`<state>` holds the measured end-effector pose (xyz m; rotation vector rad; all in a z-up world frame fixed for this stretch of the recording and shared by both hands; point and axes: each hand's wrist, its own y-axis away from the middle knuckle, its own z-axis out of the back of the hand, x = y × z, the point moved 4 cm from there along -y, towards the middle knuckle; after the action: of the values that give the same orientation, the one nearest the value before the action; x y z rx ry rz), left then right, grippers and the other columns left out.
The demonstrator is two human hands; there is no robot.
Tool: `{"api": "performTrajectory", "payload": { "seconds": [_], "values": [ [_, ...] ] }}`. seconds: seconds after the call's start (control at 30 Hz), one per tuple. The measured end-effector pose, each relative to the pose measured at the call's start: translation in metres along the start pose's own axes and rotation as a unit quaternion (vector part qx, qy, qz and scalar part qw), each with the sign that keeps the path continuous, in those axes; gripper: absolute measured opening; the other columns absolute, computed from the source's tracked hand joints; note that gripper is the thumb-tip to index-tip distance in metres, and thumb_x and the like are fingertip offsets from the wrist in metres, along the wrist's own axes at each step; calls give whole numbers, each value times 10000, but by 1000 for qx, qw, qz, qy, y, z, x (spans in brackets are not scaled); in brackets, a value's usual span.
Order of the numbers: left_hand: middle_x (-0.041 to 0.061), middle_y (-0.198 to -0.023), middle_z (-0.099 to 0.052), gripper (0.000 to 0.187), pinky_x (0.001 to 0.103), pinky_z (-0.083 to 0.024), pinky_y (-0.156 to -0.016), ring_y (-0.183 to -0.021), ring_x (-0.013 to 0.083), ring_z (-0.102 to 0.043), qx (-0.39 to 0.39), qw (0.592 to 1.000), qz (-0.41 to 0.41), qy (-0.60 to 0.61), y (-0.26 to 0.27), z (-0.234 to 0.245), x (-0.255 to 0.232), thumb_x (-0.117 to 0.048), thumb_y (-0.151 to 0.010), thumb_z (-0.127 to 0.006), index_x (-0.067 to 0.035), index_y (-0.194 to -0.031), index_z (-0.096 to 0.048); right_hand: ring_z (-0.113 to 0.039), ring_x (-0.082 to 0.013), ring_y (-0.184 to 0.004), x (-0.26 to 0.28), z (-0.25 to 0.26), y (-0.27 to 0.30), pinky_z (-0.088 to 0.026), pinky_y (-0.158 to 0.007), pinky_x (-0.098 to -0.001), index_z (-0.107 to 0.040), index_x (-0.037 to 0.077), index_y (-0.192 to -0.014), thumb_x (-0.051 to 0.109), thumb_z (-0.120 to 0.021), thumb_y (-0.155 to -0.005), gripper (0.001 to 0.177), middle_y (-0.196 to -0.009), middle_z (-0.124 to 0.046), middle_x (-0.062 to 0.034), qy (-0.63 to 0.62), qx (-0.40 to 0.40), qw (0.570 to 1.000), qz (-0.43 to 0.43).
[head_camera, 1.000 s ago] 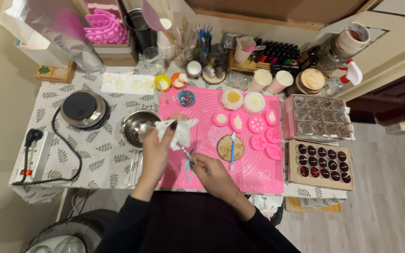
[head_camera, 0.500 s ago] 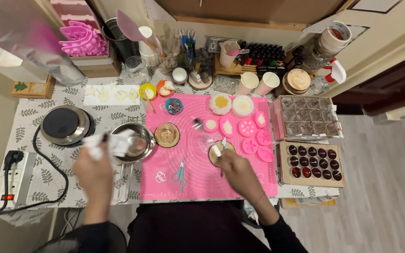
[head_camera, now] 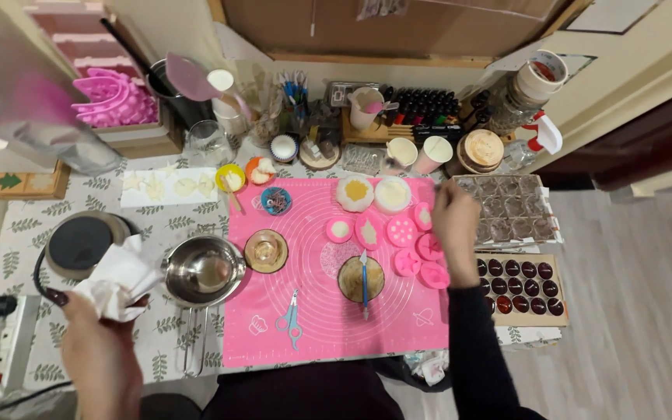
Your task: The person is pouring melted wax from a small pot into small molds using a spoon.
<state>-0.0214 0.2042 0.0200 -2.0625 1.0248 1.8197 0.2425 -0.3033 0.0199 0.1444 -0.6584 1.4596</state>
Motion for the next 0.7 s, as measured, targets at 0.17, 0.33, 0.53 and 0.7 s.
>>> {"api": "performTrajectory", "payload": {
  "seconds": [0.17,0.33,0.53,0.7],
  "values": [
    [85,-1362,-618,490,397,-510,-1009,-1195,212,-628,25,1000,3,-16,2,-27,-16,-414,-1173,-347,-19,-1411,-511,-695,-453,-842,-36,-44,-84,-553,-737,-529,-757,36,-952,108,-649,-895,142,-893,-712,-253,111,-8,994,8],
    [57,-1341,-621,474,431,-525,-987,-1180,212,-629,53,998,1,24,6,-60,-18,-423,-1155,-337,-59,-1413,-497,-712,-435,-833,-73,-126,-134,-586,-748,-493,-723,-30,-883,148,-734,-771,211,-888,-709,-272,199,107,974,6],
    [58,-1276,-643,459,413,-531,-930,-1128,202,-642,-1,999,26,34,19,-50,-17,-428,-1139,-372,-57,-1350,-540,-733,-419,-913,-157,-206,-149,-579,-794,-493,-714,-46,-1037,139,-632,-925,231,-982,-739,-285,2,182,982,-48],
    [51,-1174,-669,397,340,-523,-838,-1002,156,-654,-25,999,27,33,29,-33,2,-365,-1117,-464,-23,-1281,-581,-724,-362,-870,-86,-133,-63,-562,-766,-449,-674,-21,-1237,196,-663,-950,361,-942,-732,-241,-51,12,998,-18]
  ]
}}
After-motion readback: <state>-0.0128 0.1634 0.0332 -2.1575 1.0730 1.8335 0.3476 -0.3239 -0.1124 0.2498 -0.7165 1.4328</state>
